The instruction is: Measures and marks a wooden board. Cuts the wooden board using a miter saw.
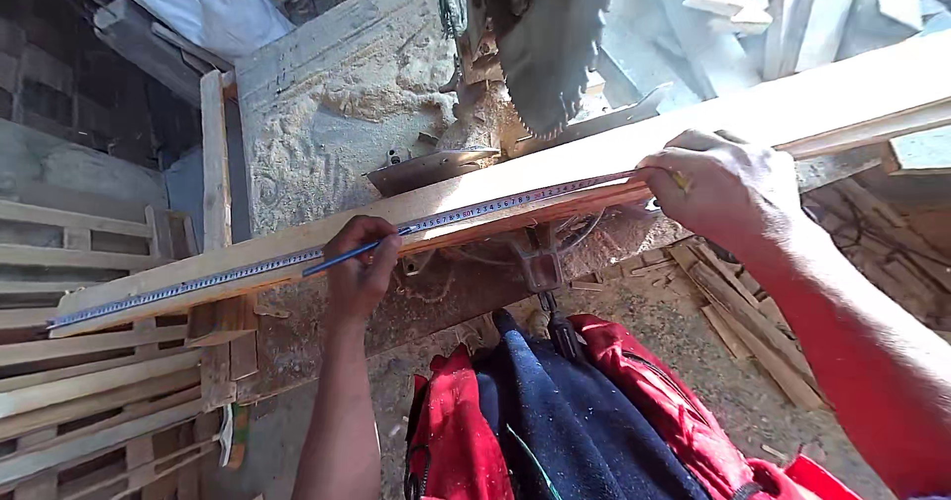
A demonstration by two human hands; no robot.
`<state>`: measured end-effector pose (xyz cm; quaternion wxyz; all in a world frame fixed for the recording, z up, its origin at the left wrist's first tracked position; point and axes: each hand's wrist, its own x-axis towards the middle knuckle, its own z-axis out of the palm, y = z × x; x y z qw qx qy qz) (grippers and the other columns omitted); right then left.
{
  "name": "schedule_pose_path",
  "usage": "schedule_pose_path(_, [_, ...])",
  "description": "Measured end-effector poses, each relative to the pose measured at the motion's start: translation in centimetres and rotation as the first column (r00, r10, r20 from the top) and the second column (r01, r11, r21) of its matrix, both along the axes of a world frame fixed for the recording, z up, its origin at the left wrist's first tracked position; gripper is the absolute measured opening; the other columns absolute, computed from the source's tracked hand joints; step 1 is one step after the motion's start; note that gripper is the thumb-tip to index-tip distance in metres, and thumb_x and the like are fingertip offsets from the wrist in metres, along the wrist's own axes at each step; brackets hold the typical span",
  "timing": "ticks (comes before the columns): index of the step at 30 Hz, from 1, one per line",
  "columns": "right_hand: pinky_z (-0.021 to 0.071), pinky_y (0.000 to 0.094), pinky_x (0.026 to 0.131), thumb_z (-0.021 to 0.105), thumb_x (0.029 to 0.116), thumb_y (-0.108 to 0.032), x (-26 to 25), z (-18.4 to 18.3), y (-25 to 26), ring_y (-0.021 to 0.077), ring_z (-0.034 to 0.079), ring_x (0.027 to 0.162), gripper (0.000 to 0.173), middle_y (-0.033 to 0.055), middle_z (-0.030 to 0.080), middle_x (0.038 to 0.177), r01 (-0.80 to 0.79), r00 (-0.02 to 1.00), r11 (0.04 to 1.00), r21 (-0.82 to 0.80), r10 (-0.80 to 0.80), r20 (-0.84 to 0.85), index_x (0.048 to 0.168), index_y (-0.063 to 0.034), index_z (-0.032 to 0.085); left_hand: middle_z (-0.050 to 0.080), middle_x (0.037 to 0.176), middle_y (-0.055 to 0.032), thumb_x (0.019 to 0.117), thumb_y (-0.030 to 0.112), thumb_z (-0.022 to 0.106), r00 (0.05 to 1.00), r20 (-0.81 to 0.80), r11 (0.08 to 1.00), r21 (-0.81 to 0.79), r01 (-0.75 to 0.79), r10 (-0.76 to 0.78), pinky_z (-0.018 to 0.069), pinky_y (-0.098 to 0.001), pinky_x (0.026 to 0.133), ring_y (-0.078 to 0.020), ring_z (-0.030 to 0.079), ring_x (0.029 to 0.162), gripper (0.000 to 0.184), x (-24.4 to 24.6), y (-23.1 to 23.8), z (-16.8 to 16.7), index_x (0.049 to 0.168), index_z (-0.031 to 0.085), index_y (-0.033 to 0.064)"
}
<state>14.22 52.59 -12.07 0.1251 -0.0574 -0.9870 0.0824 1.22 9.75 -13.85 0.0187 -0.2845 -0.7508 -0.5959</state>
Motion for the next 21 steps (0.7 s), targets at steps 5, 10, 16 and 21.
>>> schedule_pose_path(5, [0.0487, 0.0621, 0.067, 0.046, 0.1041, -0.035, 0.1, -0.2, 0.0, 0.0431, 0.065, 0.101, 0.034, 0.0127, 0.07, 0.106, -0.001, 1.0, 1.0, 0.005, 0.001, -0.02, 0.105, -0.0158, 0.074, 0.065, 0.074, 0.0034, 0.0887, 0.012, 0.06, 0.997, -0.07, 0.999, -0.034, 0.005, -0.008, 0.0494, -0.0196, 0.049, -0.0027, 0.057, 0.055, 0.01, -1.7, 1.2, -1.8, 0.094, 0.066, 0.0059])
schedule_pose_path(10, [0.0488, 0.0608, 0.067, 0.044, 0.1048, -0.036, 0.3, -0.4, 0.0, 0.0421, 0.065, 0.101, 0.036, 0.0121, 0.07, 0.106, 0.012, 0.999, 1.0, 0.009, -0.011, -0.036, 0.106, -0.0165, 0.074, 0.06, 0.068, 0.0055, 0.0874, 0.014, 0.06, 0.994, -0.098, 0.996, -0.08, -0.045, 0.037, 0.0452, -0.0163, 0.047, 0.0001, 0.054, 0.053, 0.007, -2.0, 1.4, -2.7, 0.089, 0.064, 0.0079])
schedule_pose_path(16, [0.0494, 0.0616, 0.069, 0.044, 0.1044, -0.036, 0.3, -0.6, 0.0, 0.0421, 0.065, 0.102, 0.036, 0.0126, 0.07, 0.107, 0.009, 0.999, 1.0, 0.017, -0.009, -0.043, 0.107, -0.0165, 0.074, 0.056, 0.066, 0.0057, 0.085, 0.012, 0.057, 0.994, -0.101, 0.993, -0.106, -0.048, 0.038, 0.0416, -0.0154, 0.046, 0.0004, 0.051, 0.052, 0.005, -2.0, 1.5, -2.5, 0.087, 0.061, 0.0088])
schedule_pose_path(21, [0.0489, 0.0613, 0.068, 0.044, 0.1043, -0.038, 0.3, -0.7, 0.1, 0.0416, 0.065, 0.101, 0.036, 0.0124, 0.069, 0.107, 0.009, 0.999, 1.0, 0.023, -0.008, -0.037, 0.107, -0.0171, 0.074, 0.059, 0.067, 0.0048, 0.0866, 0.015, 0.059, 0.993, -0.111, 0.986, -0.156, -0.061, 0.044, 0.0442, -0.0161, 0.047, 0.0003, 0.053, 0.053, 0.008, -2.0, 1.4, -2.5, 0.088, 0.063, 0.0079])
